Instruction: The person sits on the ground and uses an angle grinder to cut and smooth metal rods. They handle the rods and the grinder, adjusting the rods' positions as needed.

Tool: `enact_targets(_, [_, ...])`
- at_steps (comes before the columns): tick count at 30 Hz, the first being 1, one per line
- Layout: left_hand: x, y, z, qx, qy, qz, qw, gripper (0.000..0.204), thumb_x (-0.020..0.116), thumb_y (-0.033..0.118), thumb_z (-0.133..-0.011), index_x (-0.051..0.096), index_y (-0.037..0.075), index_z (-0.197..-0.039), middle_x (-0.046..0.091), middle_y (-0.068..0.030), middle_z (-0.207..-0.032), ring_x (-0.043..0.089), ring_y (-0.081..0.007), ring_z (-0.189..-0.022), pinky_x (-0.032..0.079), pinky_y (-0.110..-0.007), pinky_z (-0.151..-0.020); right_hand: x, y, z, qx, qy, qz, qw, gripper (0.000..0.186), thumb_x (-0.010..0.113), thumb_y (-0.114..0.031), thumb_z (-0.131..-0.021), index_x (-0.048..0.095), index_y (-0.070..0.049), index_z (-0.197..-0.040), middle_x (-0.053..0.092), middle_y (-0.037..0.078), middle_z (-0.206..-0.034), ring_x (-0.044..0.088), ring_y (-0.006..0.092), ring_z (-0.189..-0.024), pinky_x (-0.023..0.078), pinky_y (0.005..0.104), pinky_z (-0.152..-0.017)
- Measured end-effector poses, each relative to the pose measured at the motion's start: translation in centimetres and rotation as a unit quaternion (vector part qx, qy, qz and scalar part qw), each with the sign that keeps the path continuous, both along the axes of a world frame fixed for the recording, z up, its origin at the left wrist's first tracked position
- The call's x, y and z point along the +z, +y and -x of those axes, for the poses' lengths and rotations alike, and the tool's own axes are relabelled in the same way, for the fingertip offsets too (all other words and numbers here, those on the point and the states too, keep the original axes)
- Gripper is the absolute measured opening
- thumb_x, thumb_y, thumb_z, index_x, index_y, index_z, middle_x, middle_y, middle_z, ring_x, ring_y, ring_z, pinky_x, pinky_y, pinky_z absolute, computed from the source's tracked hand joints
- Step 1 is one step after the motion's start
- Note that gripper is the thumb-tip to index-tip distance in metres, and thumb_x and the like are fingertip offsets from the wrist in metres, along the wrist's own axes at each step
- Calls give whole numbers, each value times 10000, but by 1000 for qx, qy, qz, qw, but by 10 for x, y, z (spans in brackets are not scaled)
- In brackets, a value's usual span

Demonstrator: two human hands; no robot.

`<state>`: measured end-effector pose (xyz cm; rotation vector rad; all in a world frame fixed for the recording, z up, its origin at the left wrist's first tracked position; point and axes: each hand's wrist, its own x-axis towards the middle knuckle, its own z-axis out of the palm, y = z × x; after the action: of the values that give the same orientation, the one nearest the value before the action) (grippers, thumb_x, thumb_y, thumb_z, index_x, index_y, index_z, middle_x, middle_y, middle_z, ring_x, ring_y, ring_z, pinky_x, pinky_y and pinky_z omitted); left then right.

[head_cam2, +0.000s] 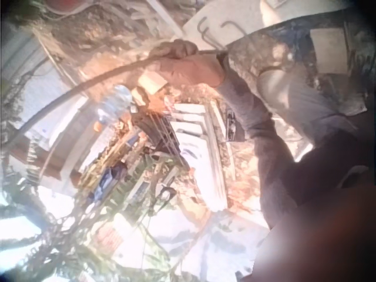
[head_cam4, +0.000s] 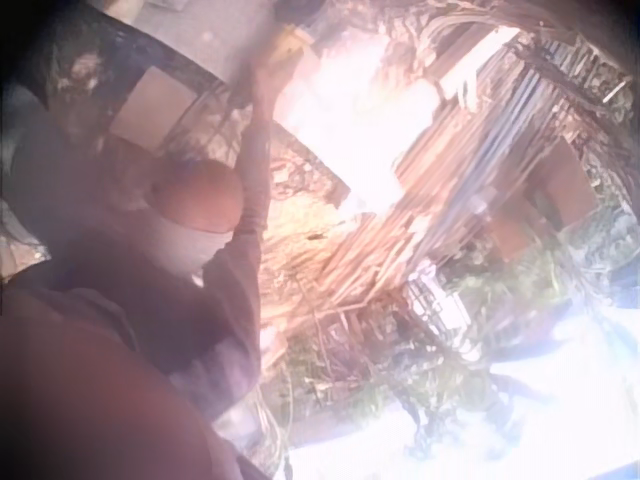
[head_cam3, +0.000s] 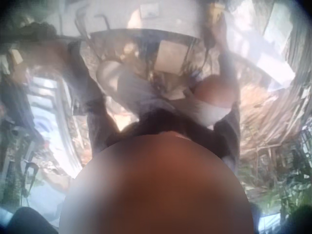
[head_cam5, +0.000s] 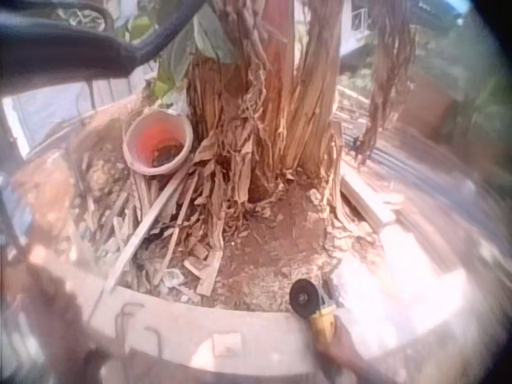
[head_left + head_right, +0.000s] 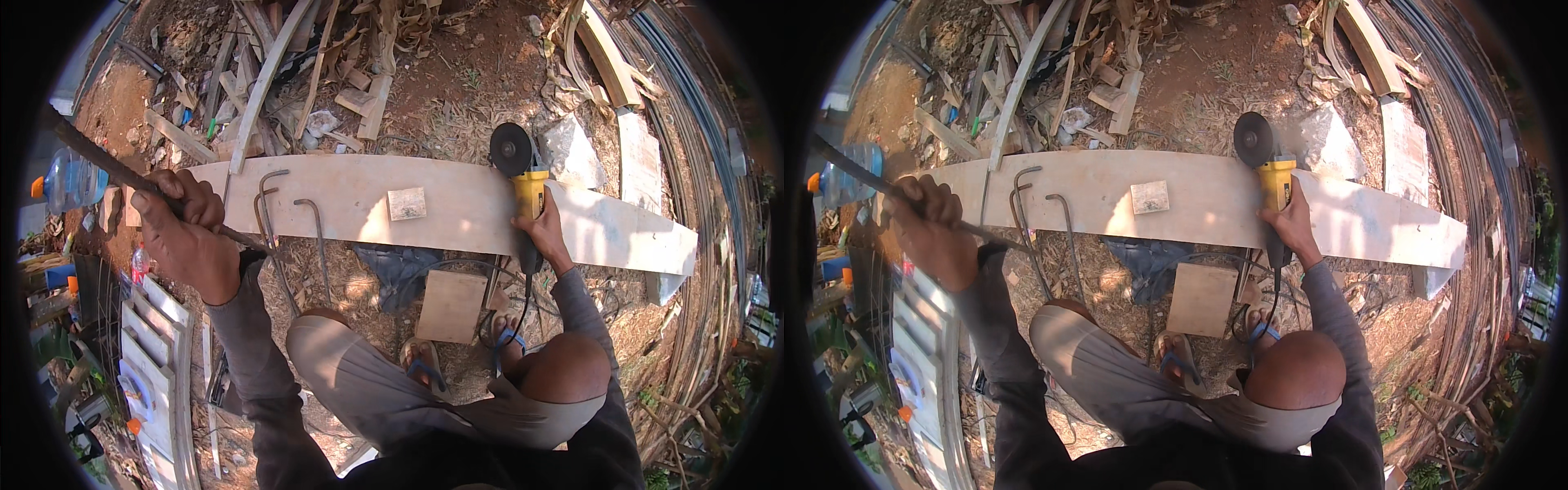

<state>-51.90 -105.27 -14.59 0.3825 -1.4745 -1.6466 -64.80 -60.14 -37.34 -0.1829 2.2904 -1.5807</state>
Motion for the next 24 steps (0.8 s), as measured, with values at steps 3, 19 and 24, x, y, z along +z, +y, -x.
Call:
enact_targets(3, [35,25,36,-85,13,-43,995,397,451,475,-1124,466,113,-962,306,36,-684,232,-55,-554,183,-239,-469,-1,1,-1,-8,5,1,1000,755,800,-64,-723,481,3,-1405,620,66,-1186,599,181,-1069,492,324,-958])
enact_targets(19, [-161,227,22,-109,-116,-456,875,447,460,535,-1108,396,158,-875,297,50,-620,235,-51,-476,194,-248,-419,-7,4,0,-29,1,-24,999,760,811,-46,-713,490,-6,-1400,630,76,-1175,622,195,-1049,515,325,-939])
enact_targets(24, [-205,296,-13,-148,-131,-512,836,437,436,513,-1120,397,154,-874,304,49,-619,249,-51,-476,197,-252,-417,22,23,-8,-47,-28,-4,999,736,783,-38,-708,487,-12,-1381,625,64,-1123,614,190,-1038,513,340,-944])
